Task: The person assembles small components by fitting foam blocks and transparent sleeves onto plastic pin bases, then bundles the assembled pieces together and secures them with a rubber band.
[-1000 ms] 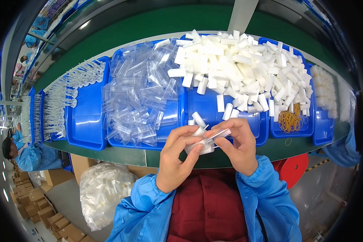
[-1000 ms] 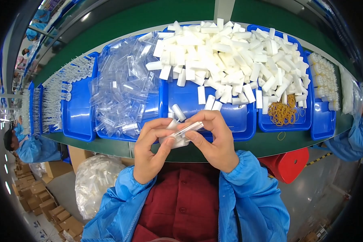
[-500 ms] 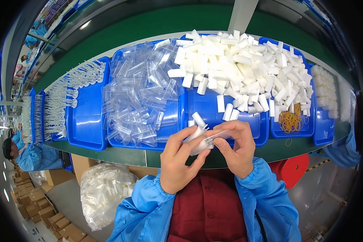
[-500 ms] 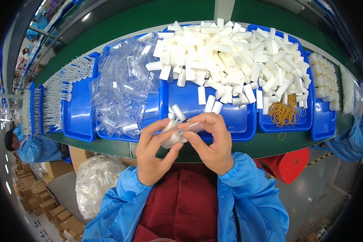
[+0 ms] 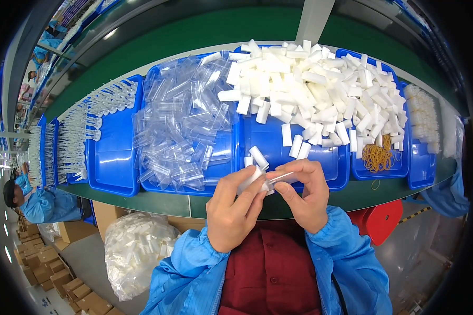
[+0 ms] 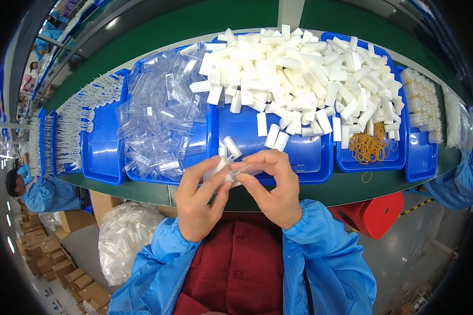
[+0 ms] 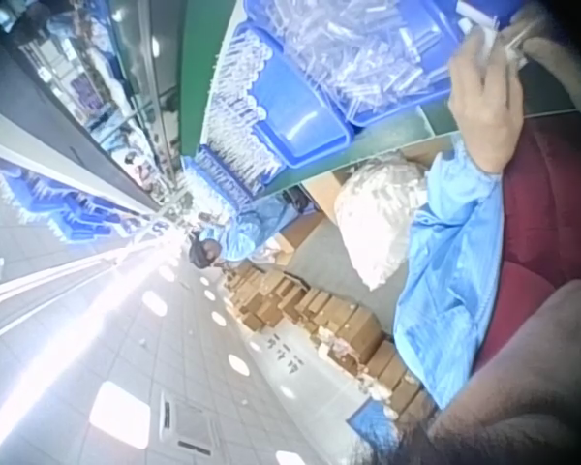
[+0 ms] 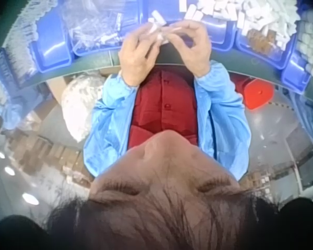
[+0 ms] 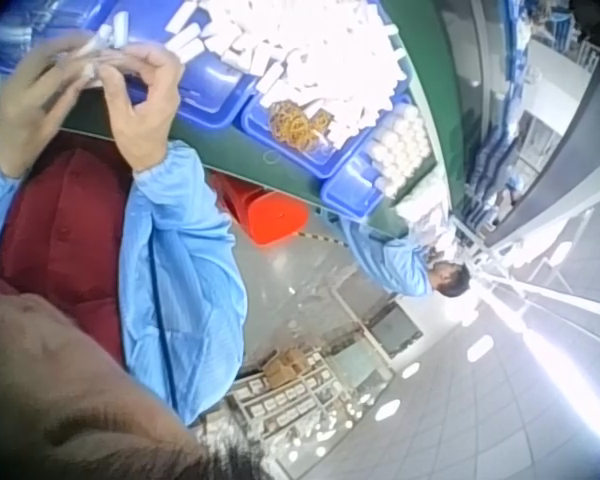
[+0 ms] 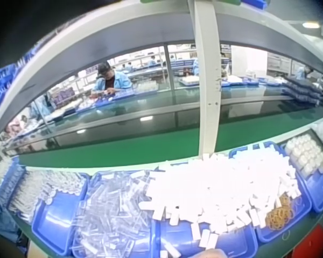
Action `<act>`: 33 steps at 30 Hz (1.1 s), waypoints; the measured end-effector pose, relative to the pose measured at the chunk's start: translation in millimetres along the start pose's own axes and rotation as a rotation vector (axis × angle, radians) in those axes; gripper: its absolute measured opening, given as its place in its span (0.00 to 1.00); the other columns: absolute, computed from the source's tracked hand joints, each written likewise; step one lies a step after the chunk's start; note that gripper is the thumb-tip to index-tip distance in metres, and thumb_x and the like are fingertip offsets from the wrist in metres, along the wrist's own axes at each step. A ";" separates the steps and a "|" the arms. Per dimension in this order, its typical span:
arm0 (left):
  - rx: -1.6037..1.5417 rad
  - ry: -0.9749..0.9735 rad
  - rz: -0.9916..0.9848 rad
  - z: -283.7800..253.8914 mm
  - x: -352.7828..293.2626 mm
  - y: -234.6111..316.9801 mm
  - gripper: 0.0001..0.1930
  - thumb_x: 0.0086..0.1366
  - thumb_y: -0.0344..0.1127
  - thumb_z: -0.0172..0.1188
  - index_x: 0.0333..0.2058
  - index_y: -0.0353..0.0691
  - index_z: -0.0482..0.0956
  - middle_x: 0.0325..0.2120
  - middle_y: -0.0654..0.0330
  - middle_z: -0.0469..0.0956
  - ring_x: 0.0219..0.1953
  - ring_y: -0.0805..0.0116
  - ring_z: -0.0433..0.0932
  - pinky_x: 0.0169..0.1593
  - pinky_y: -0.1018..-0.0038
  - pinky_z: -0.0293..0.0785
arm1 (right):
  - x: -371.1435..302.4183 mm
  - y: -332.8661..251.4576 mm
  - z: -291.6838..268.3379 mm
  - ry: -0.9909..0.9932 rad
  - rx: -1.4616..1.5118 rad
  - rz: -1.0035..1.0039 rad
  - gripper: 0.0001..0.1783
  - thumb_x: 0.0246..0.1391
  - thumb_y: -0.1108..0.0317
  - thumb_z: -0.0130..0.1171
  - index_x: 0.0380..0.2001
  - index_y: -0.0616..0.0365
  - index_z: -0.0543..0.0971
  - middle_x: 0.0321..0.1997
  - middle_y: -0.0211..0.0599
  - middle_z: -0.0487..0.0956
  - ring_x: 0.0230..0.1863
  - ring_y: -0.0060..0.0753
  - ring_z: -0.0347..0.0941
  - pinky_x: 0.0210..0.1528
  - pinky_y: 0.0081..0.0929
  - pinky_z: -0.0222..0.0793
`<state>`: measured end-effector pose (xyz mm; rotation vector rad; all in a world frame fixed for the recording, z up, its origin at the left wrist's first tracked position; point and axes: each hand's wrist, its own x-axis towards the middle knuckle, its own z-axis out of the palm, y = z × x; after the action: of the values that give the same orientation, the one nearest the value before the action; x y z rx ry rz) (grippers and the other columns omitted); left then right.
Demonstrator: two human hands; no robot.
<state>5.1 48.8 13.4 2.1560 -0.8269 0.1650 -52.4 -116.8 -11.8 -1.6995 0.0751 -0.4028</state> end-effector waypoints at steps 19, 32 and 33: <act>-0.258 -0.028 -0.051 -6.7 0.4 -4.0 0.22 0.57 0.28 0.70 0.52 0.38 0.81 0.55 0.48 0.72 0.53 0.50 0.76 0.54 0.65 0.75 | 2.9 9.0 -16.9 -0.037 -0.021 0.230 0.16 0.58 0.76 0.59 0.49 0.61 0.70 0.46 0.41 0.79 0.52 0.31 0.75 0.54 0.27 0.69; -0.575 -0.132 0.007 -19.1 -7.4 -16.8 0.20 0.62 0.18 0.61 0.53 0.36 0.79 0.59 0.51 0.68 0.51 0.58 0.78 0.52 0.71 0.79 | 17.8 -6.7 -25.6 -0.061 0.214 0.247 0.19 0.54 0.68 0.67 0.45 0.60 0.71 0.47 0.41 0.75 0.47 0.29 0.73 0.57 0.27 0.65; -0.558 -0.128 0.033 -17.4 -7.1 -17.4 0.20 0.62 0.19 0.61 0.53 0.36 0.79 0.59 0.51 0.68 0.50 0.58 0.78 0.52 0.71 0.79 | 16.4 -5.8 -23.8 -0.056 0.212 0.248 0.19 0.54 0.68 0.67 0.45 0.60 0.71 0.47 0.41 0.75 0.47 0.29 0.73 0.57 0.27 0.65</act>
<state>12.8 73.1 11.2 1.6389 -0.8600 -0.1730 -45.4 -142.7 0.2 -1.4701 0.1929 -0.1708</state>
